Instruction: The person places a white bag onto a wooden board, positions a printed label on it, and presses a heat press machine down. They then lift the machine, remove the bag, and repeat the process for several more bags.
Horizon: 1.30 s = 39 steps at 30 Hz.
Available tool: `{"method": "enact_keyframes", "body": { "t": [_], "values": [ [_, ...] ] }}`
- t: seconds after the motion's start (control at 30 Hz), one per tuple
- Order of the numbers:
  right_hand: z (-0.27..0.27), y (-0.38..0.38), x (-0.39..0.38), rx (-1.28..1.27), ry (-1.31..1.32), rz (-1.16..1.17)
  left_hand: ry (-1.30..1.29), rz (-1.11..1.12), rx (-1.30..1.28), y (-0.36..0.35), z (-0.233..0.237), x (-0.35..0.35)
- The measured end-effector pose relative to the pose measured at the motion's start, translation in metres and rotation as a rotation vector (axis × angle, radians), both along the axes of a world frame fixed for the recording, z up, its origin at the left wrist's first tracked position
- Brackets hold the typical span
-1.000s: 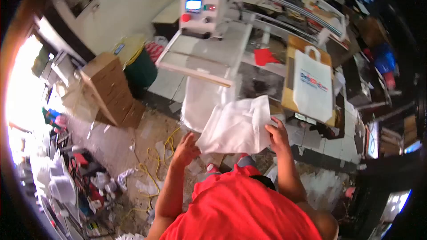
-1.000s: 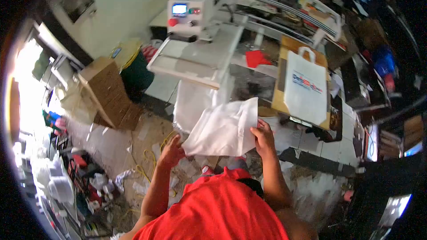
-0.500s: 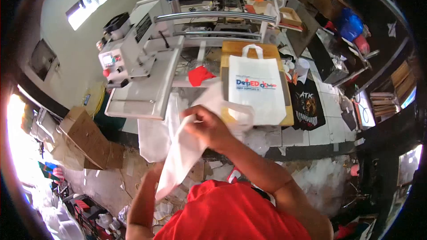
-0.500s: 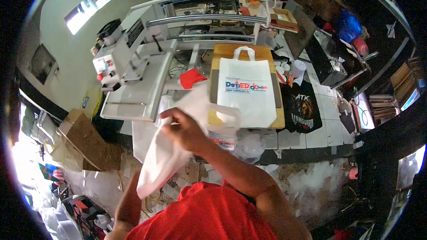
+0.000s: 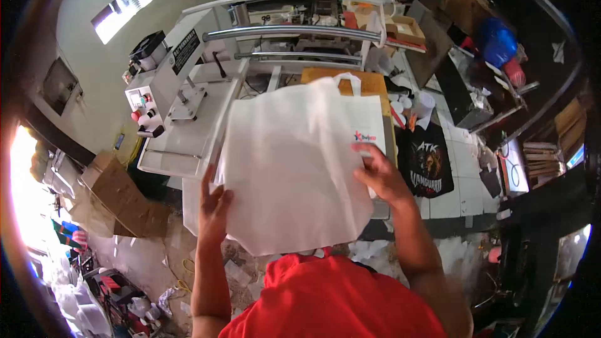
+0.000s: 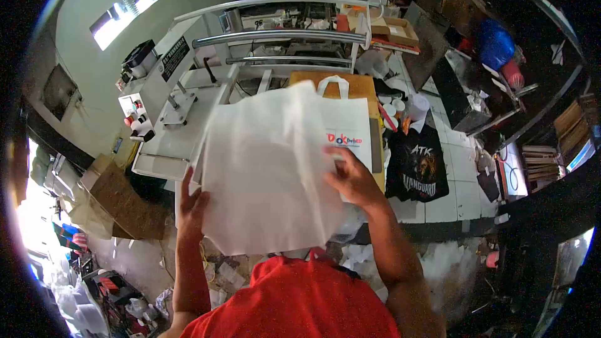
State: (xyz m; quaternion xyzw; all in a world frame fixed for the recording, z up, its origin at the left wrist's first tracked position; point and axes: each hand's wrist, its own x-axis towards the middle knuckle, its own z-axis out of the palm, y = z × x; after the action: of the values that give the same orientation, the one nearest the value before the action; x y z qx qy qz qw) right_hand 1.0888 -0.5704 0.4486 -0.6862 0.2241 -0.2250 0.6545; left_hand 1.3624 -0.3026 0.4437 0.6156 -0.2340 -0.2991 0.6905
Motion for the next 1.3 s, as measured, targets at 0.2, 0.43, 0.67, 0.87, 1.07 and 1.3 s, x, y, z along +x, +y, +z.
{"method": "enact_keyframes", "body": {
  "t": [0.2,0.43,0.67,0.87,1.07,1.3],
  "values": [
    [-0.069,-0.044,-0.02,-0.28,0.289,-0.391,-0.616,-0.22,0.169,-0.113,-0.038,0.034],
    [-0.042,-0.11,-0.024,-0.571,0.227,-0.543,-0.95,-0.185,0.289,-0.206,-0.001,0.025],
    [0.162,-0.086,-0.021,-1.332,-0.476,-0.824,-1.51,0.342,-0.498,-0.199,0.179,-0.006],
    [0.189,-0.146,0.014,-1.471,-0.343,-0.965,-1.449,0.56,-0.492,-0.272,0.178,0.012],
    [-0.149,-0.198,0.015,-0.844,0.817,-0.533,-1.72,-0.48,0.653,-0.36,-0.232,0.081],
    [-0.227,-0.125,-0.032,-1.027,0.729,-0.59,-1.032,-0.24,0.661,-0.25,-0.206,-0.021]
  ]
}}
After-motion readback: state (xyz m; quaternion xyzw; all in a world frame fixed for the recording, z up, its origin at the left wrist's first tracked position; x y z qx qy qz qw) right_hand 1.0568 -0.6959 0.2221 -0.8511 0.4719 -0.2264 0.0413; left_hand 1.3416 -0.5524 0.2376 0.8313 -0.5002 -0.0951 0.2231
